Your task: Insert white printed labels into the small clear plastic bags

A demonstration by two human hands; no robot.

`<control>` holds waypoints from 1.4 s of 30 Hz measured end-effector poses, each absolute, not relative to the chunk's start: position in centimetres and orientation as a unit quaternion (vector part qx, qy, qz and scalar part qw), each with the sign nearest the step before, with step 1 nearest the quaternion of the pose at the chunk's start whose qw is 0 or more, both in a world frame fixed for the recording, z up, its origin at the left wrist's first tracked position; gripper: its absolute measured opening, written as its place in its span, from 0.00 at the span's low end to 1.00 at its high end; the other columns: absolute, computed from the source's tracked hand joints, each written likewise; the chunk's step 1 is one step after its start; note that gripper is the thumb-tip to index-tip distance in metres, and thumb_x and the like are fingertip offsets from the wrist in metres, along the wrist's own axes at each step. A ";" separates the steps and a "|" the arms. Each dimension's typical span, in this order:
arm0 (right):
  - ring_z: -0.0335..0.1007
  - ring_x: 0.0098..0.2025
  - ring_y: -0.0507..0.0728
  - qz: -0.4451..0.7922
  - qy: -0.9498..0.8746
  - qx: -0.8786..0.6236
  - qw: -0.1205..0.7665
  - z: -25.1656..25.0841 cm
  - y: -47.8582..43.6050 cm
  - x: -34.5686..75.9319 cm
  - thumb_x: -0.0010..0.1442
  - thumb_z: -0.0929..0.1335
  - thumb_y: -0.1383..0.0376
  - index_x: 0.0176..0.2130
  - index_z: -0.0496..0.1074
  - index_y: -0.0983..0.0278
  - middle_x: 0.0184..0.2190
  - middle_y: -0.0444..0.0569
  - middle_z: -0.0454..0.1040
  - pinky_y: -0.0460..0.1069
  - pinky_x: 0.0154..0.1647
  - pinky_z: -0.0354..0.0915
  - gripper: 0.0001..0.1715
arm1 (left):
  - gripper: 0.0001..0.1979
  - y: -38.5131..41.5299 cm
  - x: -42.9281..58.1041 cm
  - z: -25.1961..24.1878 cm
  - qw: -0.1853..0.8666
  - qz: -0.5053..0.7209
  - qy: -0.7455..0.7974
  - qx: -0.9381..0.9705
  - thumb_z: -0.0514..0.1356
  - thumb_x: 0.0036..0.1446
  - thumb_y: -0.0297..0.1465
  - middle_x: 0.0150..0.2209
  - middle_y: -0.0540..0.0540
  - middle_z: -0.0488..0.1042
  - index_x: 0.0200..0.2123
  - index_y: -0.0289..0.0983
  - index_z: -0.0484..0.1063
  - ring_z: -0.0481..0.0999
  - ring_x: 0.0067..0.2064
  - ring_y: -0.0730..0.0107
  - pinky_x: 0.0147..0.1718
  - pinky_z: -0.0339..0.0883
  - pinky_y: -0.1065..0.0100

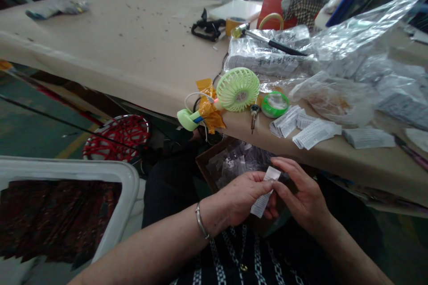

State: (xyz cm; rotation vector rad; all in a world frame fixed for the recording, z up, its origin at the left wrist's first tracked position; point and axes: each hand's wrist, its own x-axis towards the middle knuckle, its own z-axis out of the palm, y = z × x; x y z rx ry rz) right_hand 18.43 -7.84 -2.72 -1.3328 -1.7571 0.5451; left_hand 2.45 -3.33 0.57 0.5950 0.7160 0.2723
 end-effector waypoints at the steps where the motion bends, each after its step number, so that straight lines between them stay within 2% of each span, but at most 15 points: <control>1: 0.62 0.55 0.60 0.192 -0.712 -0.536 0.411 -2.7 -7.9 18.4 0.62 0.64 0.63 0.55 0.64 0.62 0.53 0.54 0.65 0.54 0.56 0.62 0.21 | 0.13 -3.3 2.5 0.5 0.885 0.130 0.345 0.286 0.63 0.49 0.38 0.20 0.51 0.67 0.30 0.33 0.69 0.70 0.20 0.76 0.19 0.63 0.76; 6: 0.66 0.52 0.59 0.169 -0.728 -0.536 0.391 -2.6 -8.0 18.1 0.63 0.62 0.63 0.51 0.66 0.62 0.50 0.54 0.68 0.54 0.52 0.66 0.17 | 0.14 -3.4 2.4 0.3 0.882 0.126 0.349 0.289 0.64 0.48 0.38 0.20 0.50 0.68 0.30 0.32 0.69 0.70 0.20 0.76 0.20 0.64 0.75; 14: 0.66 0.52 0.57 0.177 -0.723 -0.542 0.391 -2.8 -7.9 17.8 0.64 0.62 0.63 0.52 0.65 0.63 0.49 0.53 0.69 0.51 0.53 0.64 0.17 | 0.12 -3.5 2.3 0.1 0.884 0.130 0.351 0.279 0.62 0.49 0.36 0.20 0.50 0.67 0.30 0.31 0.69 0.71 0.20 0.76 0.20 0.65 0.76; 18: 0.66 0.51 0.57 0.198 -0.706 -0.548 0.403 -3.0 -8.2 17.8 0.63 0.63 0.63 0.52 0.66 0.62 0.48 0.52 0.70 0.51 0.53 0.63 0.17 | 0.13 -3.5 2.3 0.0 0.884 0.129 0.354 0.277 0.63 0.48 0.36 0.20 0.51 0.67 0.31 0.32 0.69 0.71 0.20 0.76 0.20 0.65 0.76; 21: 0.68 0.49 0.57 0.270 -0.644 -0.573 0.429 -3.2 -8.3 17.8 0.62 0.64 0.61 0.54 0.64 0.61 0.48 0.50 0.71 0.51 0.52 0.64 0.20 | 0.14 -3.5 2.4 0.1 0.881 0.136 0.351 0.286 0.62 0.49 0.39 0.20 0.51 0.67 0.29 0.32 0.68 0.70 0.20 0.76 0.19 0.64 0.76; 23: 0.70 0.44 0.55 0.357 -0.573 -0.586 0.450 -3.2 -8.1 17.7 0.61 0.66 0.60 0.51 0.66 0.60 0.44 0.48 0.73 0.48 0.46 0.66 0.18 | 0.15 -3.5 2.4 0.1 0.878 0.144 0.351 0.292 0.61 0.50 0.40 0.20 0.51 0.66 0.28 0.33 0.67 0.70 0.20 0.77 0.19 0.63 0.76; 25: 0.71 0.36 0.53 0.450 -0.496 -0.578 0.467 -3.1 -7.8 17.5 0.60 0.67 0.58 0.44 0.69 0.61 0.36 0.46 0.74 0.45 0.37 0.67 0.14 | 0.15 -3.5 2.4 0.2 0.872 0.154 0.356 0.299 0.61 0.51 0.41 0.20 0.52 0.66 0.29 0.33 0.67 0.69 0.20 0.77 0.19 0.62 0.77; 29: 0.66 0.26 0.49 0.576 -0.382 -0.524 0.498 -3.2 -6.9 16.9 0.57 0.69 0.57 0.34 0.69 0.63 0.26 0.43 0.71 0.42 0.28 0.63 0.11 | 0.15 -3.6 2.2 0.3 0.853 0.174 0.373 0.320 0.60 0.52 0.41 0.21 0.52 0.66 0.32 0.34 0.67 0.69 0.20 0.78 0.19 0.61 0.76; 37: 0.61 0.24 0.48 0.594 -0.368 -0.514 0.497 -3.5 -5.4 16.1 0.55 0.70 0.59 0.29 0.69 0.65 0.22 0.42 0.67 0.43 0.25 0.60 0.12 | 0.16 -3.1 1.7 0.3 0.804 0.205 0.397 0.393 0.56 0.54 0.43 0.20 0.51 0.66 0.27 0.34 0.66 0.66 0.21 0.77 0.22 0.59 0.74; 42: 0.58 0.24 0.48 0.551 -0.406 -0.534 0.497 -2.8 -3.8 15.3 0.54 0.70 0.59 0.28 0.67 0.64 0.22 0.40 0.64 0.42 0.24 0.58 0.12 | 0.09 -1.7 0.8 0.3 0.707 0.260 0.421 0.504 0.56 0.54 0.32 0.24 0.50 0.68 0.27 0.32 0.70 0.65 0.27 0.76 0.29 0.59 0.73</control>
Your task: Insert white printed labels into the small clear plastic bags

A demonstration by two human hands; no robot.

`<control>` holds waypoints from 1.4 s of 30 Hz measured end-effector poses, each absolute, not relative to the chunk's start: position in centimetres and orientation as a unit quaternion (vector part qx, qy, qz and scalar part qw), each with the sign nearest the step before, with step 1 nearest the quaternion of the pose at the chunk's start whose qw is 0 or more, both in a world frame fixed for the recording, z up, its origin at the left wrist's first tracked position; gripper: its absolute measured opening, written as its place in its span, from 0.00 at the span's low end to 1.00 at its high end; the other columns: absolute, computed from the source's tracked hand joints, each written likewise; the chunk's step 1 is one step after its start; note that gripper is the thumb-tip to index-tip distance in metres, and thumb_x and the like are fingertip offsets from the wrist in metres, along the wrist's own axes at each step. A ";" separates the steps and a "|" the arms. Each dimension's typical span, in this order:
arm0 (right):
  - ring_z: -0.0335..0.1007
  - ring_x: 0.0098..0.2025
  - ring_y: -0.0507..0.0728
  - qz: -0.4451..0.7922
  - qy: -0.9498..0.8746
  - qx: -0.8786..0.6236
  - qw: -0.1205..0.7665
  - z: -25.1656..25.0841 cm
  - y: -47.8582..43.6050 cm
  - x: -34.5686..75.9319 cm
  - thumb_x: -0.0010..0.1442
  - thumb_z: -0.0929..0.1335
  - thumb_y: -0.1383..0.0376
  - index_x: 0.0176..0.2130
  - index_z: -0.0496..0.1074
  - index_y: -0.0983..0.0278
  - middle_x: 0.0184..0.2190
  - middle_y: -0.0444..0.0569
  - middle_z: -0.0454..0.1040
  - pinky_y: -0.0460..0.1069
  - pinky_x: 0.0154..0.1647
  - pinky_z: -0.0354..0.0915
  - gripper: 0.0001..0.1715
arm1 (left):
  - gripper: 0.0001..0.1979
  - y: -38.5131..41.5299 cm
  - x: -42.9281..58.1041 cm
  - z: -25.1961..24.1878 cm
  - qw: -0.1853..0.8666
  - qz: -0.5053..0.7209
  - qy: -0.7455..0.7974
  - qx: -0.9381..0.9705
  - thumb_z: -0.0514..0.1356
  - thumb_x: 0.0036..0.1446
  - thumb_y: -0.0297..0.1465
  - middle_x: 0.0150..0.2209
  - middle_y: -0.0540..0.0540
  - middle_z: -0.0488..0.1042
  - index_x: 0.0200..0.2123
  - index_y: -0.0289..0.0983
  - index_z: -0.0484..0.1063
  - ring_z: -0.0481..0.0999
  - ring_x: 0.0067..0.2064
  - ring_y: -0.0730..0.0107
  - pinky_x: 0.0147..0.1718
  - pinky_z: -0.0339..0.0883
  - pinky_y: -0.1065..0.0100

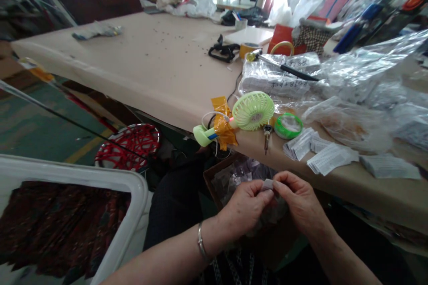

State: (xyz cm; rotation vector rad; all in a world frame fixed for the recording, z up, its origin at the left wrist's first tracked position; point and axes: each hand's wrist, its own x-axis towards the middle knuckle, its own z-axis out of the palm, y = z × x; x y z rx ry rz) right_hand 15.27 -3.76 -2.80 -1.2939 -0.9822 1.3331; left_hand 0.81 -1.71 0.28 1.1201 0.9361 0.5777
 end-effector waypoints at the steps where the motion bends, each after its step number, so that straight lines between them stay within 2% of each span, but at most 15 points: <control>1: 0.58 0.24 0.48 0.538 -0.415 -0.537 0.500 -2.6 -3.4 15.1 0.54 0.70 0.59 0.27 0.67 0.64 0.22 0.40 0.64 0.42 0.24 0.58 0.12 | 0.08 -1.3 0.6 0.3 0.673 0.275 0.433 0.533 0.56 0.54 0.30 0.26 0.49 0.69 0.27 0.32 0.71 0.66 0.29 0.75 0.31 0.59 0.72; 4: 0.59 0.25 0.48 0.496 -0.449 -0.546 0.504 -2.1 -2.2 14.6 0.54 0.69 0.59 0.27 0.68 0.64 0.22 0.41 0.65 0.42 0.25 0.57 0.11 | 0.08 0.0 0.0 0.6 0.585 0.303 0.462 0.594 0.56 0.54 0.28 0.29 0.48 0.73 0.31 0.32 0.74 0.69 0.34 0.72 0.35 0.61 0.71; 11: 0.61 0.26 0.50 0.401 -0.502 -0.579 0.502 -1.1 -0.4 14.0 0.56 0.67 0.60 0.27 0.68 0.63 0.22 0.42 0.67 0.43 0.27 0.59 0.11 | 0.10 2.4 0.0 1.7 0.472 0.339 0.456 0.674 0.54 0.58 0.30 0.28 0.50 0.73 0.29 0.35 0.74 0.70 0.31 0.74 0.32 0.61 0.74; 28: 0.65 0.27 0.51 0.301 -0.546 -0.593 0.509 -1.2 0.5 14.1 0.58 0.65 0.62 0.29 0.68 0.62 0.24 0.42 0.69 0.46 0.30 0.60 0.08 | 0.12 3.4 0.5 1.4 0.387 0.334 0.448 0.734 0.52 0.61 0.31 0.26 0.50 0.73 0.29 0.36 0.72 0.69 0.28 0.76 0.29 0.59 0.74; 42: 0.65 0.27 0.52 0.286 -0.563 -0.585 0.508 -1.3 0.8 14.2 0.59 0.64 0.61 0.30 0.68 0.62 0.24 0.42 0.69 0.46 0.29 0.60 0.08 | 0.13 4.1 0.6 0.6 0.369 0.334 0.450 0.742 0.51 0.61 0.31 0.24 0.51 0.70 0.27 0.37 0.71 0.66 0.27 0.75 0.28 0.57 0.74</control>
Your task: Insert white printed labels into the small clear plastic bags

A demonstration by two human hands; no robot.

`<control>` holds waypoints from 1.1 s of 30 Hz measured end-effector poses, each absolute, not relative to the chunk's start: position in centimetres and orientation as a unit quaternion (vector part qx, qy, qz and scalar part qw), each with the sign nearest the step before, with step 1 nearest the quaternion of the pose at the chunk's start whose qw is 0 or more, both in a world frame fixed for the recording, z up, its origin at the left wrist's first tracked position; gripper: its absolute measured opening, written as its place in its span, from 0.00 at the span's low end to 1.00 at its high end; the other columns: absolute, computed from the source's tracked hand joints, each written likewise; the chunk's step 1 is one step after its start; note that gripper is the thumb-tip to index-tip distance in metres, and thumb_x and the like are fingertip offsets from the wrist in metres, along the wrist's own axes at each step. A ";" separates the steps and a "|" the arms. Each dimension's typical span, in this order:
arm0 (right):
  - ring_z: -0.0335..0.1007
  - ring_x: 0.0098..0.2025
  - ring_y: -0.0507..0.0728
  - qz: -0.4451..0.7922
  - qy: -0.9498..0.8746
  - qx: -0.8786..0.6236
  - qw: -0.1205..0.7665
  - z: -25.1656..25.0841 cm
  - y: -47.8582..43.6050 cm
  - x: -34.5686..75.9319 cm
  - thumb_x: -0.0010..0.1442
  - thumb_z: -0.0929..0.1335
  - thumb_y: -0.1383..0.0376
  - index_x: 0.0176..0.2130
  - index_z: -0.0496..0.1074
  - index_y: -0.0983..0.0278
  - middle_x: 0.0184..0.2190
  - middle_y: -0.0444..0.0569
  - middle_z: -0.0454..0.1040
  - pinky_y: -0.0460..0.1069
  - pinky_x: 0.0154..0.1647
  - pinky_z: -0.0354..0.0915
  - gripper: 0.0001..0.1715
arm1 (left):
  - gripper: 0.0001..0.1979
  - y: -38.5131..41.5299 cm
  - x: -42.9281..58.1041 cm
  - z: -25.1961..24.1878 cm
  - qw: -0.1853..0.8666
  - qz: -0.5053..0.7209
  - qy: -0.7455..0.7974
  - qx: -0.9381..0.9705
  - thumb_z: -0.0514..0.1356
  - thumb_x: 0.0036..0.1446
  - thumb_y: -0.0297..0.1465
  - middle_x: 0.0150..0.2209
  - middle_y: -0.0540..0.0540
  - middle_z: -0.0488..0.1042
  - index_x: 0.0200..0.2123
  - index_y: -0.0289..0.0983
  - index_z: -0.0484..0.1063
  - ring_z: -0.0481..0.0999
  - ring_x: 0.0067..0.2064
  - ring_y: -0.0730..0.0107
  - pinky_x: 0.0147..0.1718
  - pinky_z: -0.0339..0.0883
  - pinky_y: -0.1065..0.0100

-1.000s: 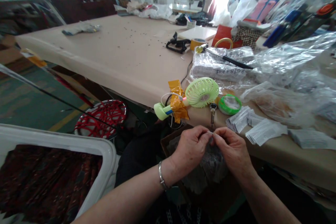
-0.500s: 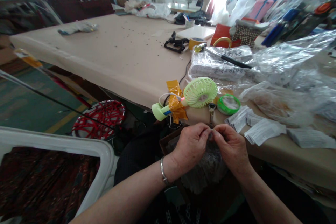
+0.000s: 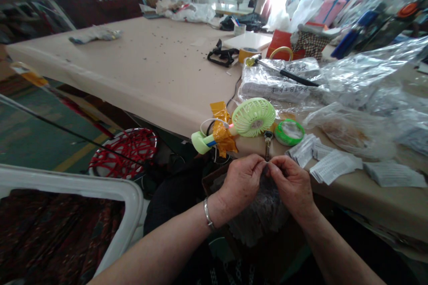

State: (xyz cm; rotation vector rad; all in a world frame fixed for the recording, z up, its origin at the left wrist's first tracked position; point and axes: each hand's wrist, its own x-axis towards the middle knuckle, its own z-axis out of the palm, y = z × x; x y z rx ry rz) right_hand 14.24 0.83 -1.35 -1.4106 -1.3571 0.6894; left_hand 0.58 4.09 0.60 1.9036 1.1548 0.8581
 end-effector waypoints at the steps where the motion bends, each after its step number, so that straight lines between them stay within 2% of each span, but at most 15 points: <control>1: 0.65 0.27 0.52 0.282 -0.565 -0.586 0.508 -1.4 0.9 14.3 0.59 0.64 0.62 0.31 0.68 0.62 0.24 0.42 0.69 0.46 0.29 0.60 0.08 | 0.13 4.2 0.6 0.6 0.369 0.335 0.449 0.742 0.51 0.61 0.31 0.24 0.51 0.69 0.27 0.37 0.71 0.66 0.27 0.75 0.28 0.57 0.74; 8: 0.65 0.26 0.51 0.281 -0.559 -0.580 0.523 -1.4 1.0 14.1 0.60 0.65 0.61 0.31 0.68 0.62 0.23 0.42 0.69 0.45 0.28 0.61 0.09 | 0.14 4.4 0.7 0.8 0.368 0.336 0.451 0.741 0.50 0.61 0.32 0.24 0.51 0.69 0.26 0.36 0.70 0.65 0.27 0.76 0.27 0.56 0.74; 13: 0.69 0.26 0.52 0.285 -0.579 -0.587 0.488 -1.2 -1.4 14.8 0.60 0.67 0.59 0.39 0.69 0.61 0.25 0.42 0.72 0.45 0.28 0.65 0.08 | 0.13 3.2 0.0 0.8 0.372 0.320 0.461 0.740 0.52 0.61 0.33 0.25 0.50 0.71 0.29 0.37 0.72 0.68 0.27 0.74 0.28 0.58 0.73; 16: 0.70 0.28 0.52 0.151 -0.663 -0.584 0.443 -0.8 -3.1 16.6 0.61 0.66 0.63 0.37 0.68 0.60 0.27 0.42 0.73 0.45 0.31 0.65 0.03 | 0.13 2.8 -0.9 0.3 0.385 0.313 0.476 0.726 0.52 0.60 0.34 0.26 0.49 0.74 0.30 0.38 0.74 0.70 0.28 0.73 0.30 0.60 0.73; 18: 0.71 0.35 0.55 0.021 -0.704 -0.584 0.404 -0.6 -3.5 18.2 0.61 0.66 0.65 0.38 0.69 0.61 0.32 0.45 0.74 0.48 0.39 0.66 0.03 | 0.11 2.9 -1.6 -0.3 0.399 0.305 0.482 0.718 0.53 0.59 0.33 0.32 0.47 0.77 0.34 0.39 0.76 0.73 0.33 0.69 0.34 0.64 0.71; 20: 0.68 0.46 0.62 -0.093 -0.708 -0.609 0.346 -0.7 -3.3 19.7 0.60 0.66 0.64 0.44 0.70 0.63 0.40 0.51 0.74 0.56 0.50 0.62 0.11 | 0.12 3.0 -2.1 -1.1 0.404 0.310 0.489 0.708 0.55 0.58 0.33 0.41 0.46 0.78 0.42 0.41 0.76 0.75 0.41 0.64 0.42 0.65 0.68; 22: 0.61 0.54 0.69 -0.163 -0.697 -0.640 0.281 -1.1 -2.8 20.6 0.59 0.68 0.62 0.50 0.68 0.66 0.50 0.56 0.70 0.64 0.56 0.55 0.20 | 0.14 3.0 -2.5 -1.8 0.399 0.318 0.500 0.700 0.56 0.56 0.33 0.46 0.44 0.77 0.45 0.40 0.75 0.74 0.47 0.61 0.47 0.64 0.65; 24: 0.57 0.57 0.71 -0.186 -0.697 -0.649 0.241 -1.8 -2.4 20.9 0.58 0.68 0.63 0.52 0.67 0.67 0.54 0.56 0.68 0.67 0.59 0.50 0.23 | 0.13 2.8 -2.5 -2.2 0.394 0.312 0.512 0.697 0.57 0.56 0.34 0.44 0.44 0.78 0.43 0.40 0.76 0.74 0.45 0.61 0.46 0.64 0.65; 26: 0.59 0.57 0.69 -0.195 -0.700 -0.643 0.240 -2.3 -2.2 20.9 0.59 0.68 0.64 0.50 0.69 0.65 0.52 0.53 0.71 0.68 0.60 0.46 0.19 | 0.11 2.4 -2.1 -2.2 0.399 0.292 0.513 0.702 0.56 0.56 0.34 0.38 0.45 0.79 0.38 0.39 0.77 0.75 0.40 0.63 0.42 0.64 0.67; 30: 0.65 0.53 0.63 -0.204 -0.697 -0.620 0.297 -2.2 -1.8 21.1 0.60 0.67 0.66 0.41 0.73 0.59 0.45 0.45 0.76 0.67 0.61 0.45 0.08 | 0.10 1.6 -0.7 -1.4 0.453 0.271 0.498 0.688 0.56 0.56 0.31 0.30 0.47 0.77 0.32 0.37 0.77 0.73 0.34 0.67 0.36 0.63 0.69; 33: 0.68 0.50 0.60 -0.191 -0.705 -0.585 0.353 -1.6 -1.8 21.6 0.59 0.68 0.69 0.38 0.73 0.58 0.42 0.44 0.77 0.66 0.62 0.46 0.07 | 0.09 1.2 1.0 -0.6 0.550 0.269 0.489 0.622 0.57 0.54 0.30 0.26 0.47 0.74 0.27 0.34 0.75 0.71 0.31 0.70 0.32 0.62 0.71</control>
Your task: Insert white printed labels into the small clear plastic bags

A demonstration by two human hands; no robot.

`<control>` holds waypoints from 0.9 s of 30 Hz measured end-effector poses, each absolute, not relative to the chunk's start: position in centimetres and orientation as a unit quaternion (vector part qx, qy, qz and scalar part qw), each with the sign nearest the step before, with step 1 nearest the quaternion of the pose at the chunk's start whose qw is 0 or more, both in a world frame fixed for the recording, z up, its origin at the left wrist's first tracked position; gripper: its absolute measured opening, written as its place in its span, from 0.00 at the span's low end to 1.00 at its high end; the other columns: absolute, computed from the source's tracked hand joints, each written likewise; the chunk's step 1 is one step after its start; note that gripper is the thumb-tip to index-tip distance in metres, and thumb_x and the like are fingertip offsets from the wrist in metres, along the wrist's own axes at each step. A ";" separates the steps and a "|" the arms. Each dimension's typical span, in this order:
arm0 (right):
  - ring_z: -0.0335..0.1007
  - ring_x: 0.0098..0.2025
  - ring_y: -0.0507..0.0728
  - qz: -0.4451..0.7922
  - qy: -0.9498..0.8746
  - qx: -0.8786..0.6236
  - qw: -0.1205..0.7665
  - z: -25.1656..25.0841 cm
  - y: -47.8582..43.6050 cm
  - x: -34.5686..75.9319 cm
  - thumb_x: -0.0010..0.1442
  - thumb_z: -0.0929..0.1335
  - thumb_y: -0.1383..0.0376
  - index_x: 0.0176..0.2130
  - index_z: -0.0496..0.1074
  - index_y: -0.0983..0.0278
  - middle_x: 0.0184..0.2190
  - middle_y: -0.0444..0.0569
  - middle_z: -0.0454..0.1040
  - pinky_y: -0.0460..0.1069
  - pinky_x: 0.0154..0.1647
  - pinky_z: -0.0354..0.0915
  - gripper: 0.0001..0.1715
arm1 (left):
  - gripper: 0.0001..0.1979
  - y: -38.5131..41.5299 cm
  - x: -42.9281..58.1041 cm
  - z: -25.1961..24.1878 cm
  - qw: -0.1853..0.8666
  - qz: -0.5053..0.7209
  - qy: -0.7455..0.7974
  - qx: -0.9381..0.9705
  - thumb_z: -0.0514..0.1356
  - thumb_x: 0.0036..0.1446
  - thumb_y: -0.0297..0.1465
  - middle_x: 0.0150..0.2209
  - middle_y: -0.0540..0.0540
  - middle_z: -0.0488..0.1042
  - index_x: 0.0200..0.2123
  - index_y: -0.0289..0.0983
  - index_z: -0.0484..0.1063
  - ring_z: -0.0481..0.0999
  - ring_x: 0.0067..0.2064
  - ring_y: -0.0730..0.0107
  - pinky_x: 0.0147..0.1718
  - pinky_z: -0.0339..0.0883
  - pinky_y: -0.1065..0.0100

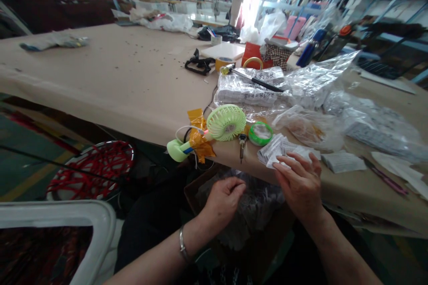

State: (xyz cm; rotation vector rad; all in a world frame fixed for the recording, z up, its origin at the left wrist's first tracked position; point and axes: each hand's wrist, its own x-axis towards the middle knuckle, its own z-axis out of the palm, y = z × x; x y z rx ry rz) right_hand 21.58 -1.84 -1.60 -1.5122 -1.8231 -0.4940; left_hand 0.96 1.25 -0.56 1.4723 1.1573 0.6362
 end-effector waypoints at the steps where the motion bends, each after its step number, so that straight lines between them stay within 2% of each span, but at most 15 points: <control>1: 0.68 0.50 0.60 -0.184 -0.712 -0.567 0.371 -1.4 -2.1 21.6 0.58 0.68 0.70 0.39 0.73 0.58 0.41 0.44 0.77 0.65 0.61 0.47 0.08 | 0.09 1.1 1.5 -0.3 0.605 0.268 0.481 0.575 0.57 0.54 0.31 0.26 0.47 0.74 0.27 0.34 0.74 0.71 0.30 0.71 0.31 0.63 0.71; 4: 0.67 0.51 0.60 -0.151 -0.752 -0.507 0.393 -1.0 -3.5 21.0 0.57 0.68 0.71 0.41 0.73 0.58 0.42 0.45 0.76 0.64 0.61 0.51 0.12 | 0.13 0.8 3.2 0.5 0.790 0.256 0.417 0.370 0.58 0.56 0.38 0.29 0.45 0.75 0.34 0.33 0.72 0.72 0.28 0.72 0.31 0.67 0.69; 7: 0.66 0.52 0.60 -0.114 -0.786 -0.467 0.389 -0.9 -5.5 19.6 0.57 0.68 0.72 0.40 0.73 0.59 0.41 0.45 0.76 0.63 0.60 0.53 0.11 | 0.14 0.6 4.6 1.1 0.866 0.265 0.354 0.233 0.59 0.55 0.38 0.28 0.46 0.73 0.36 0.31 0.71 0.71 0.25 0.75 0.26 0.67 0.72; 9: 0.66 0.52 0.60 -0.098 -0.787 -0.460 0.399 -1.1 -6.4 19.1 0.58 0.67 0.73 0.40 0.73 0.60 0.41 0.45 0.76 0.63 0.60 0.53 0.11 | 0.09 0.6 5.4 1.4 0.860 0.286 0.361 0.220 0.61 0.54 0.31 0.25 0.47 0.71 0.32 0.29 0.71 0.69 0.23 0.78 0.22 0.63 0.77; 11: 0.66 0.51 0.60 -0.094 -0.778 -0.469 0.408 -1.3 -6.8 19.6 0.58 0.67 0.74 0.43 0.72 0.62 0.41 0.47 0.76 0.63 0.59 0.55 0.13 | 0.04 0.6 5.8 1.6 0.843 0.285 0.394 0.231 0.59 0.54 0.26 0.24 0.47 0.71 0.31 0.29 0.70 0.69 0.22 0.78 0.21 0.63 0.77; 16: 0.62 0.55 0.66 -0.162 -0.704 -0.597 0.349 -2.8 -5.8 24.1 0.59 0.67 0.68 0.54 0.65 0.70 0.49 0.59 0.71 0.64 0.55 0.60 0.23 | 0.06 0.2 6.2 1.8 0.818 0.236 0.454 0.263 0.55 0.59 0.27 0.24 0.44 0.73 0.33 0.30 0.69 0.73 0.23 0.72 0.25 0.69 0.71; 20: 0.64 0.53 0.64 -0.186 -0.695 -0.622 0.308 -4.3 -5.0 26.6 0.60 0.66 0.69 0.51 0.69 0.66 0.49 0.55 0.72 0.61 0.55 0.62 0.18 | 0.06 -0.3 6.3 1.3 0.812 0.220 0.462 0.279 0.55 0.59 0.28 0.24 0.44 0.74 0.34 0.30 0.69 0.73 0.23 0.73 0.24 0.68 0.72; 27: 0.70 0.48 0.61 -0.172 -0.676 -0.587 0.412 -4.8 -4.9 27.4 0.59 0.67 0.72 0.43 0.73 0.64 0.41 0.52 0.76 0.59 0.52 0.65 0.11 | 0.07 -0.7 6.7 0.7 0.813 0.200 0.463 0.290 0.55 0.58 0.29 0.24 0.43 0.74 0.35 0.30 0.69 0.73 0.23 0.72 0.24 0.69 0.71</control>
